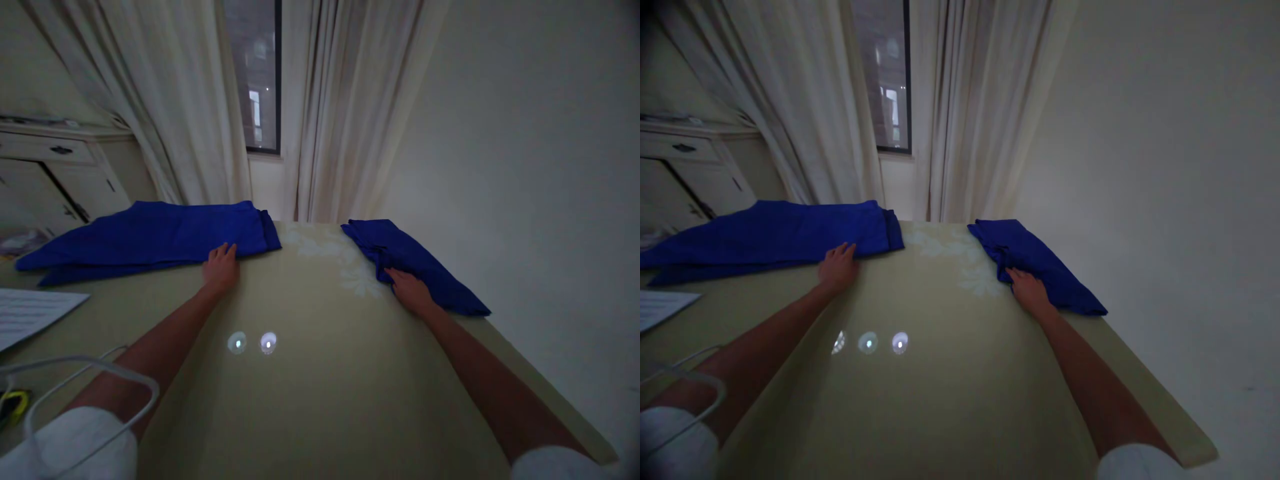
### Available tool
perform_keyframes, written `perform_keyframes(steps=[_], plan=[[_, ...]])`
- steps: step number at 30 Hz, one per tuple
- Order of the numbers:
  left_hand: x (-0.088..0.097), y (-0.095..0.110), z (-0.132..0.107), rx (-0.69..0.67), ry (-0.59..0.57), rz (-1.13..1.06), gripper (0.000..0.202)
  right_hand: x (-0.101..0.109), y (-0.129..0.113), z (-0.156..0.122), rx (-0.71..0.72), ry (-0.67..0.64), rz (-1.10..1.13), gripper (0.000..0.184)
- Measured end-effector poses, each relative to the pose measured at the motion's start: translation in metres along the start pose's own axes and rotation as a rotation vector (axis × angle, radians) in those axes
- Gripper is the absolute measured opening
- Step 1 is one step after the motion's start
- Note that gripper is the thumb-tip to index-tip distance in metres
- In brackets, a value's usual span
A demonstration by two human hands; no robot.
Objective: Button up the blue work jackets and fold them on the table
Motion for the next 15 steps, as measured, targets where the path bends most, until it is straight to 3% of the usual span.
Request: perform_keyframes(steps=[5,7,9,12,15], plan=[[-0.003,-0.006,0.016,-0.095,-0.062,0.175,0.042,0.002,0.002,-0.018,-0.118,0.031,-0.036,0.059],[0.004,-0.005,0.021,-0.142,-0.049,0.197,0.040,0.005,0.001,-0.037,-0.106,0.066,0.022,0.061],[0.021,0.001,0.022,-0.140,0.041,0.176,0.039,0.011,-0.004,-0.057,-0.070,0.147,0.130,0.066],[0.050,0.029,0.007,-0.159,0.148,0.120,0.041,0.026,-0.022,-0.076,-0.066,0.253,0.403,0.070],[0.066,0.079,-0.040,-0.262,0.092,-0.004,0.043,0.040,-0.057,-0.070,-0.135,0.181,0.845,0.069]])
Point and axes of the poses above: each hand's wrist, its own z-axis towards the middle knuckle, its own x-axis out of the back of the hand, y = z × x, the point moved 5 cm from there along z, towards the middle knuckle, and after that the axes turned 12 degrees about -z, right-handed, at the moved point
